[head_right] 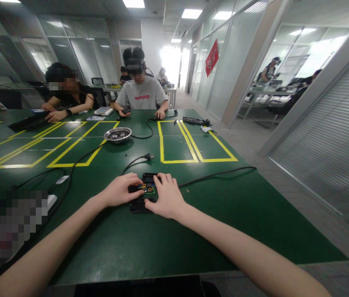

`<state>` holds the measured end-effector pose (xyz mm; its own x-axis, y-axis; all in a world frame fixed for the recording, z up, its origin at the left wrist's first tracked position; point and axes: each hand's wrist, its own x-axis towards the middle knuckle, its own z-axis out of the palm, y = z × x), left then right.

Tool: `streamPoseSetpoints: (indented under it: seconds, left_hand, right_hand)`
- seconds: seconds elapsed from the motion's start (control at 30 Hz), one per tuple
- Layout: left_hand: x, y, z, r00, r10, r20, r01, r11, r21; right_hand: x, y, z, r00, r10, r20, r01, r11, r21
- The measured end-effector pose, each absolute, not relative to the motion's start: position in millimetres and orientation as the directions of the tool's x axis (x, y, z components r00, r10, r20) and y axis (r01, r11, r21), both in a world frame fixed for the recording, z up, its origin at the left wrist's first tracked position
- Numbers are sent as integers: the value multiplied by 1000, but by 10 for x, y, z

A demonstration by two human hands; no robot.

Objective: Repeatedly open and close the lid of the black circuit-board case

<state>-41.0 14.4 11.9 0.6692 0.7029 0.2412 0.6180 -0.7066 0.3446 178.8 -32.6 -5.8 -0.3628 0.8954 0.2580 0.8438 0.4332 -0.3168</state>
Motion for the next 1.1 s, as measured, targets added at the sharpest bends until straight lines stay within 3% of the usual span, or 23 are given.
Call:
streamPoseSetpoints:
  seconds: [0.33, 0.43, 0.53, 0.63, 0.7, 0.8, 1.1]
  left_hand:
    - [-441, 168, 161, 660, 720, 213, 608, -679, 411]
    - [-436, 160, 209, 624, 750, 220, 563, -626, 539]
    - [-444, 164, 257, 543, 810, 221, 484, -517, 705]
    - [-480, 173, 310, 538, 839, 84, 403, -343, 849]
    - [-515, 173, 348, 622, 779, -76, 376, -212, 902]
    - [-563, 164, 385, 717, 653, -244, 397, -96, 913]
    - [-532, 150, 333, 715, 630, -302, 407, -24, 913]
  right_hand:
    - [1899, -231, -70, -414, 850, 327, 751, 522, -405]
    - [2084, -142, -8, -394, 859, 327, 729, 509, -457]
    - [2330, -28, 97, -489, 827, 278, 712, 563, -419]
    - [2484, 5, 205, -569, 745, 349, 651, 667, -362]
    - [2495, -41, 254, -604, 674, 425, 608, 734, -302]
    - [2429, -146, 278, -696, 574, 431, 527, 816, -237]
    - [2380, -160, 301, -761, 580, 290, 495, 809, -318]
